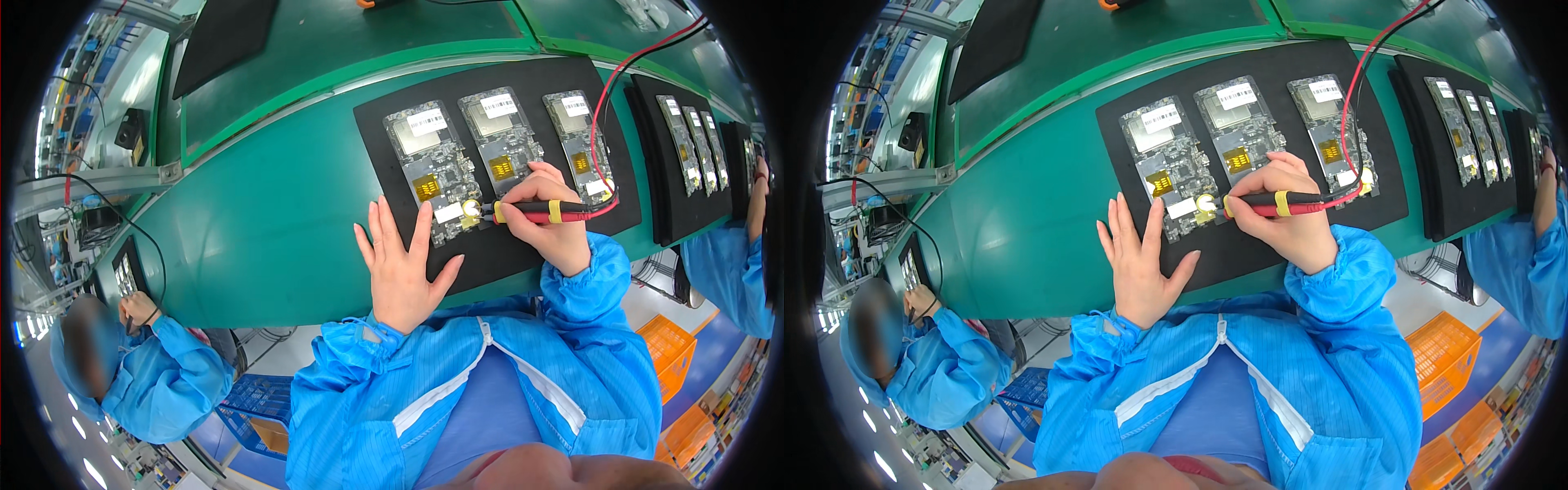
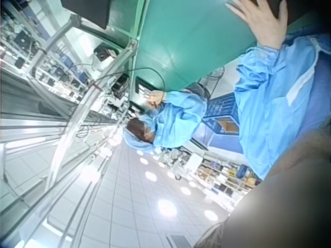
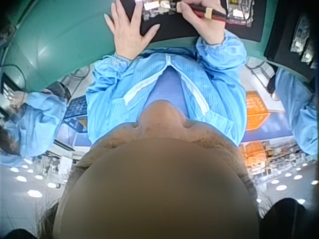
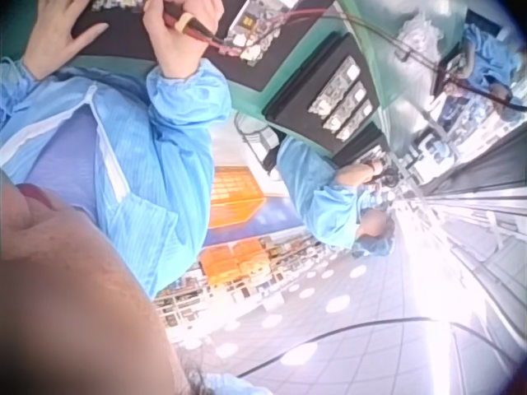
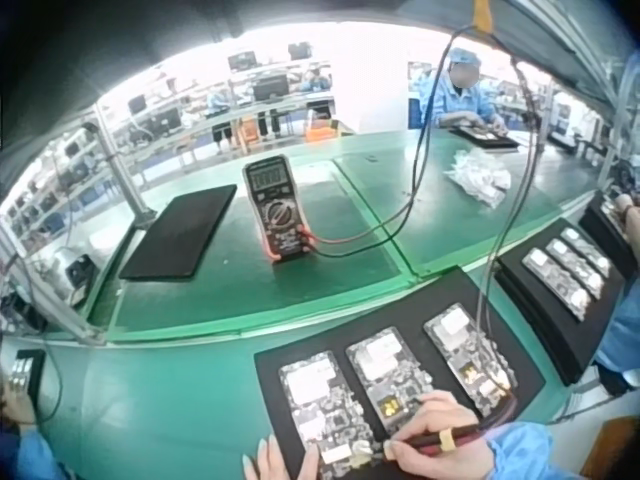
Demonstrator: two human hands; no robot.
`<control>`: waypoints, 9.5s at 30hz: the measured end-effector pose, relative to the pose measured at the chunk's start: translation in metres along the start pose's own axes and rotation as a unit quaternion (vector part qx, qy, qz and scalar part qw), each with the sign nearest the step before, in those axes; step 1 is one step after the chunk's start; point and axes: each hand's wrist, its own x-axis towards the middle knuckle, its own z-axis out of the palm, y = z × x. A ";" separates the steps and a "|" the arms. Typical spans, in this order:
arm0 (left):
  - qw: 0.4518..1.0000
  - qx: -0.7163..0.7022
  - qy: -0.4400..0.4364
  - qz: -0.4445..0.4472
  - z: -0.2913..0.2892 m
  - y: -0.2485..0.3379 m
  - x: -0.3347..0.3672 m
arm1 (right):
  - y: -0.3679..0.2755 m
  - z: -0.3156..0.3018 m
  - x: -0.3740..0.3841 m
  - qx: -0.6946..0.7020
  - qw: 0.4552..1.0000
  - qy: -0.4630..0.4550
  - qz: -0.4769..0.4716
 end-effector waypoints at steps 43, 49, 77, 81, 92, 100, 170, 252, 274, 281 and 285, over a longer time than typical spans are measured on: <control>0.999 0.037 0.029 -0.013 -0.005 -0.003 -0.005 | 0.007 0.005 -0.008 -0.016 0.976 0.144 -0.161; 0.995 0.072 0.059 -0.044 0.005 -0.006 -0.006 | 0.014 -0.014 -0.013 0.059 0.957 0.279 -0.046; 0.997 0.030 0.060 -0.033 -0.007 0.015 -0.020 | 0.067 -0.066 -0.042 0.269 0.822 0.499 0.063; 0.995 0.052 0.082 -0.014 0.009 -0.023 -0.003 | 0.066 -0.063 -0.037 0.266 0.817 0.508 0.054; 0.996 0.068 0.065 0.000 0.027 -0.065 0.001 | 0.059 -0.063 -0.043 0.299 0.819 0.481 0.093; 0.997 0.033 0.063 -0.024 0.007 -0.036 -0.007 | 0.034 -0.090 -0.041 0.293 0.893 0.310 0.141; 0.902 0.324 0.284 -0.038 -0.099 -0.121 -0.077 | 0.091 -0.080 -0.039 0.250 0.923 0.267 0.120; 0.842 -0.467 0.194 -0.186 -0.077 -0.120 -0.021 | 0.019 -0.059 -0.035 0.528 0.831 0.040 0.169; 0.956 -0.049 0.260 -0.128 -0.023 -0.002 0.026 | 0.067 -0.127 -0.056 0.338 0.914 0.198 0.106; 0.984 0.109 0.030 0.140 -0.006 0.068 0.033 | 0.033 -0.132 -0.026 0.193 0.973 0.100 0.074; 0.967 0.119 0.004 0.227 0.021 0.083 0.048 | 0.036 -0.126 -0.012 0.133 0.985 0.096 0.057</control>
